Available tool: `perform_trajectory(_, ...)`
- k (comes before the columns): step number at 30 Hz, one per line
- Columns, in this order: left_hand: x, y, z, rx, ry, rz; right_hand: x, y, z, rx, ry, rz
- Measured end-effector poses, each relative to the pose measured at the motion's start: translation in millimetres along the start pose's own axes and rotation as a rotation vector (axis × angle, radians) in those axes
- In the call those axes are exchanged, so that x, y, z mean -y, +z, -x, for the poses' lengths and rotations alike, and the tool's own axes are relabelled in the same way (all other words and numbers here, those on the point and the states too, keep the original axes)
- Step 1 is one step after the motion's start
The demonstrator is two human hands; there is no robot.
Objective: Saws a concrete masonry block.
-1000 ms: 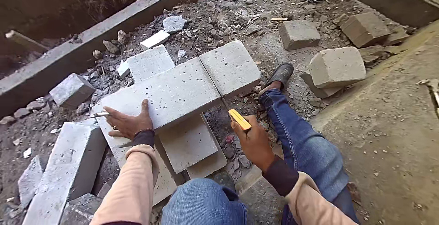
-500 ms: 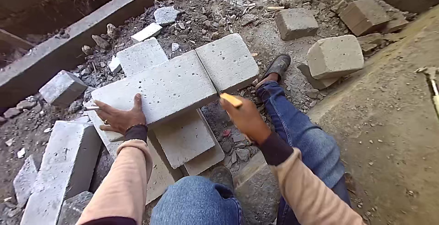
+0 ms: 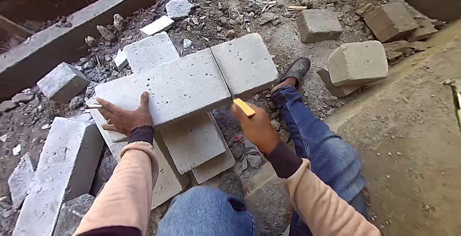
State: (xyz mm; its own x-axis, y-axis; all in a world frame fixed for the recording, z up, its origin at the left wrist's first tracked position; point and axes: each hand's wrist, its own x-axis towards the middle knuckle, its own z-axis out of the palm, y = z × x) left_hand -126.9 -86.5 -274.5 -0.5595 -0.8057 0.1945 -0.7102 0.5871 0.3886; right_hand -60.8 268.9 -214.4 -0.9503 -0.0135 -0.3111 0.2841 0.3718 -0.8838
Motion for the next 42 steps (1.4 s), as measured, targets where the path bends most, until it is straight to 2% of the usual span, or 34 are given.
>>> perform_trajectory(2, 2, -1, 4, -0.005, -0.006, -0.005, -11, -5, 36, 0.003, 0.021, 0.016)
perform_trajectory(6, 3, -4, 11, -0.009, -0.014, -0.013, -72, -43, 168, -0.027, -0.012, 0.012)
perform_trajectory(7, 3, -5, 11, -0.005, -0.005, -0.007, -76, -49, 181, -0.030, -0.025, 0.000)
perform_trajectory(9, -3, -2, 8, -0.024, -0.015, -0.013, -72, -42, 150, -0.058, -0.043, -0.003)
perform_trajectory(12, -2, 0, 12, -0.024, -0.021, -0.028, -33, -16, 45, -0.060, -0.013, -0.007)
perform_trajectory(14, -2, 3, 10, -0.053, -0.019, -0.022, -10, -16, 23, -0.029, 0.015, -0.009)
perform_trajectory(17, 4, 3, 11, -0.050, -0.033, -0.041, -40, -32, 72, -0.018, 0.008, 0.019)
perform_trajectory(20, 0, -4, 15, -0.025, -0.032, -0.028, -73, -47, 172, -0.065, 0.019, 0.022)
perform_trajectory(21, -2, -5, 16, -0.019, -0.031, -0.026, -75, -50, 185, -0.073, 0.012, 0.019)
perform_trajectory(23, -2, -6, 14, -0.020, -0.026, -0.025, -73, -40, 156, -0.099, -0.027, 0.047)
perform_trajectory(26, -1, -8, 17, -0.037, -0.023, -0.018, -38, -21, 41, -0.063, -0.007, 0.034)
perform_trajectory(27, -3, -8, 17, -0.048, -0.027, -0.009, -25, -21, 17, -0.032, 0.015, 0.025)
perform_trajectory(29, 3, -11, 22, -0.054, -0.051, -0.016, -20, -24, 24, 0.017, 0.040, 0.018)
perform_trajectory(33, -4, -13, 22, -0.056, -0.027, 0.007, -51, -53, 148, -0.038, 0.036, 0.099)
perform_trajectory(35, -6, -11, 19, -0.052, -0.009, -0.010, -45, -72, 187, -0.029, 0.054, 0.076)
perform_trajectory(37, -5, -8, 15, -0.051, -0.001, -0.017, -40, -63, 162, -0.059, 0.037, 0.085)
perform_trajectory(40, -2, -10, 21, -0.057, -0.016, -0.013, -25, -26, 64, -0.048, 0.057, 0.057)
perform_trajectory(42, -6, -8, 20, -0.066, -0.019, -0.001, -10, -18, 33, -0.051, 0.082, -0.009)
